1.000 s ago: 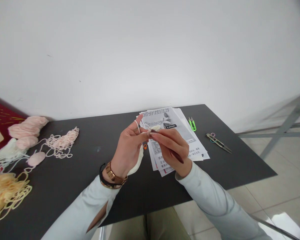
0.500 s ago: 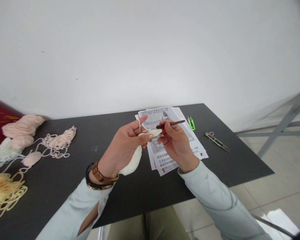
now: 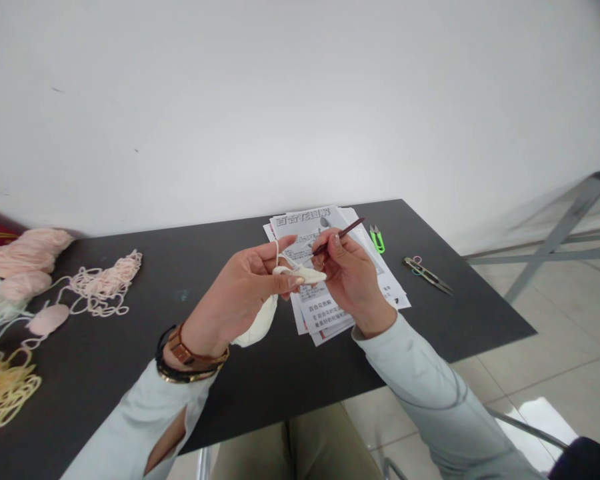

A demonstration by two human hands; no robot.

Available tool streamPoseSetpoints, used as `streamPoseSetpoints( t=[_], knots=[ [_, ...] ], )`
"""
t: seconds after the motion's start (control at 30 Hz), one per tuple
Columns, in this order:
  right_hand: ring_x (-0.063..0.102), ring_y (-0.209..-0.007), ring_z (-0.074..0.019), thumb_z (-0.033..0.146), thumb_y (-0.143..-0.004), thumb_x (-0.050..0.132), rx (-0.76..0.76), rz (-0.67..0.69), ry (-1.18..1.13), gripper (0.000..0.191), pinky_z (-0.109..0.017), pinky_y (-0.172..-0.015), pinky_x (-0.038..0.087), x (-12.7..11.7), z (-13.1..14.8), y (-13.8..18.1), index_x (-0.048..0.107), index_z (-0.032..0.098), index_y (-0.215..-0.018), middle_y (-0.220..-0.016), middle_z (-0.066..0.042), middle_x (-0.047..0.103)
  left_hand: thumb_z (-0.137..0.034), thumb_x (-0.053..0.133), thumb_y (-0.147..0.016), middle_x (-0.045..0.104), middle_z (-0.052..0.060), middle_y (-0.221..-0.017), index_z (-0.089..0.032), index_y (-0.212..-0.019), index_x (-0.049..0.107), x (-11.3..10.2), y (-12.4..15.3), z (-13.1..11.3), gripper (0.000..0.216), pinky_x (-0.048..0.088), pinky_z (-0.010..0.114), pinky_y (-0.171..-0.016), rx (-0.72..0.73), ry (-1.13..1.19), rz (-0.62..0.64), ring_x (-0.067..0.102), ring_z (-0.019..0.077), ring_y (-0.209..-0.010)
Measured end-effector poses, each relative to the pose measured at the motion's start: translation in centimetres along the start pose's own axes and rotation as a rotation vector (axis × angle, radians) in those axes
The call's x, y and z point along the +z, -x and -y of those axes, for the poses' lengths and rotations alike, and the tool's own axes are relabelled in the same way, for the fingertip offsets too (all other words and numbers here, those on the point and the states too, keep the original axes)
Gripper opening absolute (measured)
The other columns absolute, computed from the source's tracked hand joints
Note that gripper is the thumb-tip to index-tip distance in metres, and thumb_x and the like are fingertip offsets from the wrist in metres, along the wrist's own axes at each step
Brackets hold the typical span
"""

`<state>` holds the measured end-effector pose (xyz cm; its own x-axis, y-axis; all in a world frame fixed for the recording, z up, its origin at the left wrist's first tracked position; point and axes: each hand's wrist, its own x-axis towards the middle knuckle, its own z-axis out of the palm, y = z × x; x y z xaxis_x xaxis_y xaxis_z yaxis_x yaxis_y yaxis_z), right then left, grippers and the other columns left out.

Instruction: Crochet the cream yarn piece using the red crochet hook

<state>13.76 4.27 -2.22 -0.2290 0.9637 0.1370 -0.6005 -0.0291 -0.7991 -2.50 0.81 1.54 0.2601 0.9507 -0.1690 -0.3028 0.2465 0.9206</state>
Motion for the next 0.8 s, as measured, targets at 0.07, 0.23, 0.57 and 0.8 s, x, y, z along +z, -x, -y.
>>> streamPoseSetpoints(
  t=[0.07,0.23,0.57,0.8],
  knots=[
    [0.049,-0.051,-0.0062,0.043,-0.078,0.073,0.002,-0.006,0.016,0.026,-0.016,-0.045,0.047,0.01,0.17,-0.01,0.061,0.021,-0.077,-0.065,0.005,0.055,-0.009,0.080,-0.065,0.067,-0.001,-0.063,-0.010,-0.133,0.055,-0.03,-0.01,0.05,0.073,0.040,0.019,-0.055,0.003,0.000,0.009,0.055,0.0074,-0.055],
    [0.049,-0.053,-0.0062,0.046,-0.079,0.071,-0.003,-0.003,0.052,0.028,-0.016,-0.046,0.046,0.00,0.45,0.07,0.058,0.021,-0.076,-0.069,0.005,0.055,-0.009,0.081,-0.064,0.067,-0.001,-0.065,-0.012,-0.132,0.057,-0.06,0.02,0.10,0.071,0.041,0.020,-0.055,-0.003,0.004,0.027,0.057,0.0087,-0.056],
    [0.050,-0.051,-0.0070,0.050,-0.080,0.068,-0.061,0.052,0.114,0.032,-0.019,-0.045,0.052,-0.09,0.90,0.17,0.055,0.021,-0.076,-0.069,0.005,0.053,-0.011,0.081,-0.064,0.066,-0.001,-0.064,-0.010,-0.132,0.056,0.16,0.14,0.05,0.072,0.039,0.021,-0.054,-0.040,0.008,0.051,0.055,0.0084,-0.055],
    [0.049,-0.051,-0.0070,0.047,-0.085,0.064,-0.104,0.105,0.134,0.029,-0.020,-0.043,0.053,-0.23,1.01,0.15,0.055,0.021,-0.077,-0.071,0.005,0.052,-0.011,0.080,-0.065,0.066,-0.001,-0.066,-0.012,-0.131,0.057,0.17,0.17,-0.01,0.070,0.039,0.020,-0.054,-0.058,-0.004,0.083,0.055,0.0077,-0.056]
  ],
)
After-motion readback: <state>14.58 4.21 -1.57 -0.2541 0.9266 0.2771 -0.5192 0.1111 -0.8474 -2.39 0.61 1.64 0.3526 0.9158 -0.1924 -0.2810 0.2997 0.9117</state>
